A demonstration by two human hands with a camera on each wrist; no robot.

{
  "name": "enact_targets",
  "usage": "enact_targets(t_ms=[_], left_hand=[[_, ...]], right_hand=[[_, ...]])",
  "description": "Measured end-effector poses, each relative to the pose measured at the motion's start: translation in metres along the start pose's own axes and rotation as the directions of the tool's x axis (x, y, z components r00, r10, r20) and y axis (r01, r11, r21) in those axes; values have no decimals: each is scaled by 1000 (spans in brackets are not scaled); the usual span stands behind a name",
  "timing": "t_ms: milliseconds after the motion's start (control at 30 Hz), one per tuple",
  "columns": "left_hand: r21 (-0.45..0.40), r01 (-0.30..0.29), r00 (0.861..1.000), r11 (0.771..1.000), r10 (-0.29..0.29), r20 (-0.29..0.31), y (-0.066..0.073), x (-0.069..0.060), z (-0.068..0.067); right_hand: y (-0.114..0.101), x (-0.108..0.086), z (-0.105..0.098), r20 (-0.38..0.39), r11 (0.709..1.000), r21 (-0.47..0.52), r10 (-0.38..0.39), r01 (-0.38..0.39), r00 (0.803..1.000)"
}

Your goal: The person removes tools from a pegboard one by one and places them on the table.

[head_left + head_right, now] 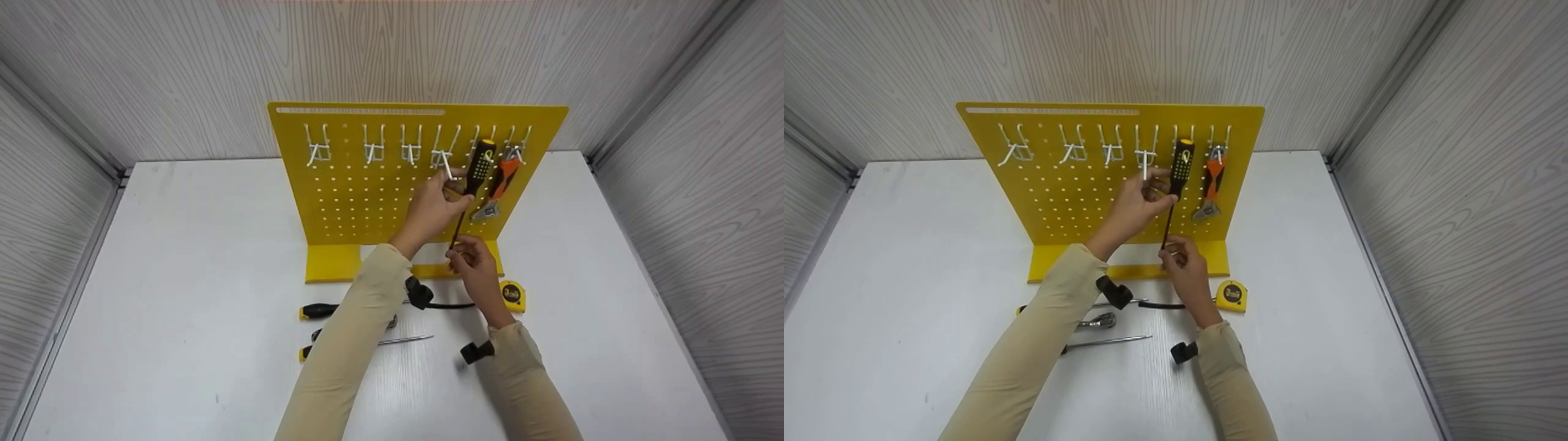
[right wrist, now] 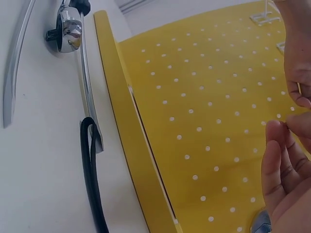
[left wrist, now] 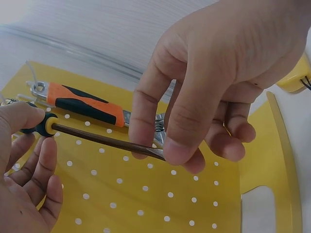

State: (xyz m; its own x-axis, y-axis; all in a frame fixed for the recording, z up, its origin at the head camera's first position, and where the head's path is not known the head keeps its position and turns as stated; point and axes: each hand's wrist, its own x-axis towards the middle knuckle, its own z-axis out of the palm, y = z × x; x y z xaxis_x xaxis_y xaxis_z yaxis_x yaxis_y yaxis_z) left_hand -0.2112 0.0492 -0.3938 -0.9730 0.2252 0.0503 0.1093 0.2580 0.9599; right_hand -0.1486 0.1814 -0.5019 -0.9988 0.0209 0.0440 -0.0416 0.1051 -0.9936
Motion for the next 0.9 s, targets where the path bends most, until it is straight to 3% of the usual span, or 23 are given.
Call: enact_targets(t_ms=[500, 900], left_hand=[[53, -3, 1000, 999, 3, 9, 2, -5, -1], [86, -28, 999, 996, 25, 39, 4, -16, 1]], right_hand=[[-1, -3, 3, 10, 999, -15, 32, -32, 999], [5, -7, -1, -3, 1000, -24, -20, 20, 1000]])
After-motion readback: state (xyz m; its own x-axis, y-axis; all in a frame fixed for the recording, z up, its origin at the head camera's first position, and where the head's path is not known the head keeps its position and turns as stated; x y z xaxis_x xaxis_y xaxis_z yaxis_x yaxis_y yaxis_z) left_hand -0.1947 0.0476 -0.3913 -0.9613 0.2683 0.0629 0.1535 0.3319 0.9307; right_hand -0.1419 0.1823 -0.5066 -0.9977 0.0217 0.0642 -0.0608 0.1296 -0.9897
